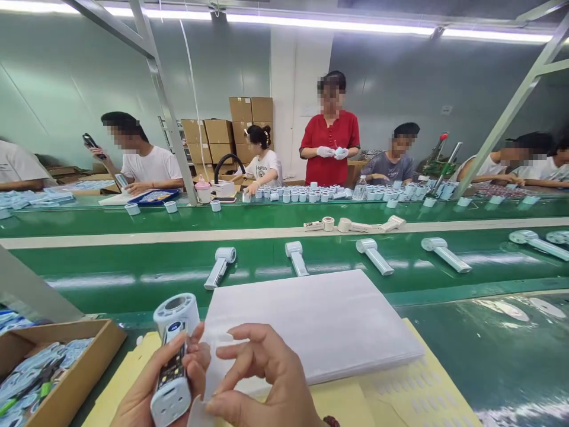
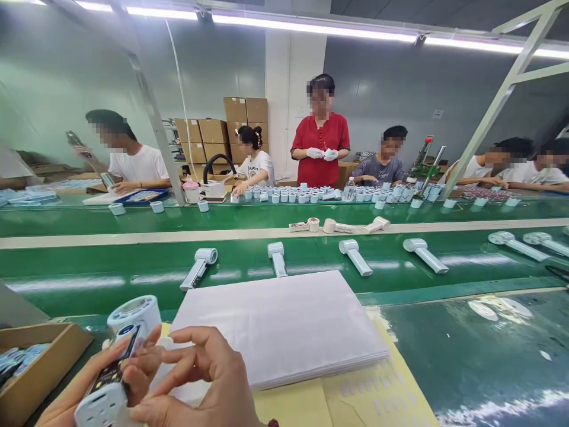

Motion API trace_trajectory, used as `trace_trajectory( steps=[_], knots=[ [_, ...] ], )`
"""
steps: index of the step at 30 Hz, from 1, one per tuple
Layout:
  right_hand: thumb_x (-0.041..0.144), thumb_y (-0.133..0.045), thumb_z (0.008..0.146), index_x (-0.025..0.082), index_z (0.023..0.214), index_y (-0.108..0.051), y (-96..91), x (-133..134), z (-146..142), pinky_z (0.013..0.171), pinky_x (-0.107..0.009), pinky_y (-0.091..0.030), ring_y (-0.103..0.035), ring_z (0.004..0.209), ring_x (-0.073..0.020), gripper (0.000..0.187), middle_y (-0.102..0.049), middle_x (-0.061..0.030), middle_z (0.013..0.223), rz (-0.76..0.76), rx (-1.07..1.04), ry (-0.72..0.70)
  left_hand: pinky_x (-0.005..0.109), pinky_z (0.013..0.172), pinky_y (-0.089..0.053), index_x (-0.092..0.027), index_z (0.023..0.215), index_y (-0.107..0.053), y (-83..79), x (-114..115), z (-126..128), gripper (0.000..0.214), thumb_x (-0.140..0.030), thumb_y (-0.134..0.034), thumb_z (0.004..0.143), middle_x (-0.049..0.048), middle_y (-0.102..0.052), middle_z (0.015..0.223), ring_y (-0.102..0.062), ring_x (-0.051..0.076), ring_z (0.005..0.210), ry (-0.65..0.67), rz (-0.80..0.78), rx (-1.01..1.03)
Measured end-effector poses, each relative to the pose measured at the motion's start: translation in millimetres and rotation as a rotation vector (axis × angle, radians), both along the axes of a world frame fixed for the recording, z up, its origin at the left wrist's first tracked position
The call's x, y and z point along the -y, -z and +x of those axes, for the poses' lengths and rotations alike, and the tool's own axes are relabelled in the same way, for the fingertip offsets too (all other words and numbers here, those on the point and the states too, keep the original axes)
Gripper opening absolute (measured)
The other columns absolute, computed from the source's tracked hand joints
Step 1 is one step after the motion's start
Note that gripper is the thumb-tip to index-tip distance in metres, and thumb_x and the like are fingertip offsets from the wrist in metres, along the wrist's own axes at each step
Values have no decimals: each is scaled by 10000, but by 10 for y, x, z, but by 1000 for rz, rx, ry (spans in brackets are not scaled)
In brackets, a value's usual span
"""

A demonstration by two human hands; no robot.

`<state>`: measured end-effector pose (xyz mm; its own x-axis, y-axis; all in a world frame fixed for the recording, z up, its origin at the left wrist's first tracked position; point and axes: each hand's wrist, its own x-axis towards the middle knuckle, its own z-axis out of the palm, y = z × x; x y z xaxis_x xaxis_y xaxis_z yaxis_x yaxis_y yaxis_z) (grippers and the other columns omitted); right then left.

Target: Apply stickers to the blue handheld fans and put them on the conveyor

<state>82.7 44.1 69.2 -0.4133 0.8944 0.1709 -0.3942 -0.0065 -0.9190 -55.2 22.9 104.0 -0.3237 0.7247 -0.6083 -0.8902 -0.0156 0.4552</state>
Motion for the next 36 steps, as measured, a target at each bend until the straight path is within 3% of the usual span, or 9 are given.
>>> trace_trajectory(
  steps=[3, 7, 12, 23, 27, 31, 36],
  knots=[
    [450, -1014, 525, 226, 1052, -709, -39, 90, -33, 1014, -432, -547, -689, 1133, -316, 649, -759, 1, 708, -34, -36, 39, 157, 426, -538, -61, 977, -676, -26, 16, 168, 197, -119, -488, 959, 43, -594, 707, -615, 97, 454, -10, -56, 40],
    [415, -994, 579, 250, 1068, -739, -54, 136, -22, 1059, -436, -520, -744, 994, -282, 576, -772, 9, 744, 2, 72, 29, 214, 423, -561, -121, 807, -629, -99, 67, 324, 220, -82, -461, 942, 44, -580, 717, -623, 125, 491, -45, -79, -48],
    [497, -974, 565, 244, 1047, -759, -89, 135, 15, 938, -418, -599, -761, 845, -279, 585, -755, 3, 710, 23, 117, 70, 219, 434, -560, -110, 848, -627, -145, 111, 389, 202, -70, -450, 936, 61, -579, 764, -619, 129, 522, -30, -116, -67],
    [493, -956, 606, 257, 1064, -747, -121, 138, 64, 913, -385, -600, -743, 906, -266, 556, -750, 3, 747, 41, 155, 15, 336, 411, -600, -130, 803, -613, -42, 161, 376, 135, -13, -554, 833, 61, -599, 798, -636, 178, 522, 4, -49, -177],
    [464, -956, 623, 263, 1071, -745, -115, 150, 74, 910, -370, -600, -743, 913, -256, 534, -755, 8, 765, 44, 154, 17, 290, 511, -616, -127, 911, -641, -22, 166, 385, 177, 13, -554, 846, 60, -602, 832, -645, 148, 599, 11, 18, -149],
    [447, -950, 634, 256, 1066, -742, -118, 157, 79, 905, -366, -604, -746, 907, -255, 516, -759, 6, 761, 48, 148, 20, 195, 527, -583, -127, 975, -657, -66, 164, 420, 208, -15, -496, 906, 53, -603, 825, -639, 116, 621, 5, -15, -138],
    [388, -899, 688, 265, 1079, -738, -130, 176, 90, 826, -308, -623, -750, 863, -234, 440, -759, 18, 791, 112, 178, 60, 211, 497, -587, -116, 943, -661, -157, 145, 480, 195, -57, -477, 922, 40, -588, 770, -620, 116, 554, -22, -48, -68]
  ],
)
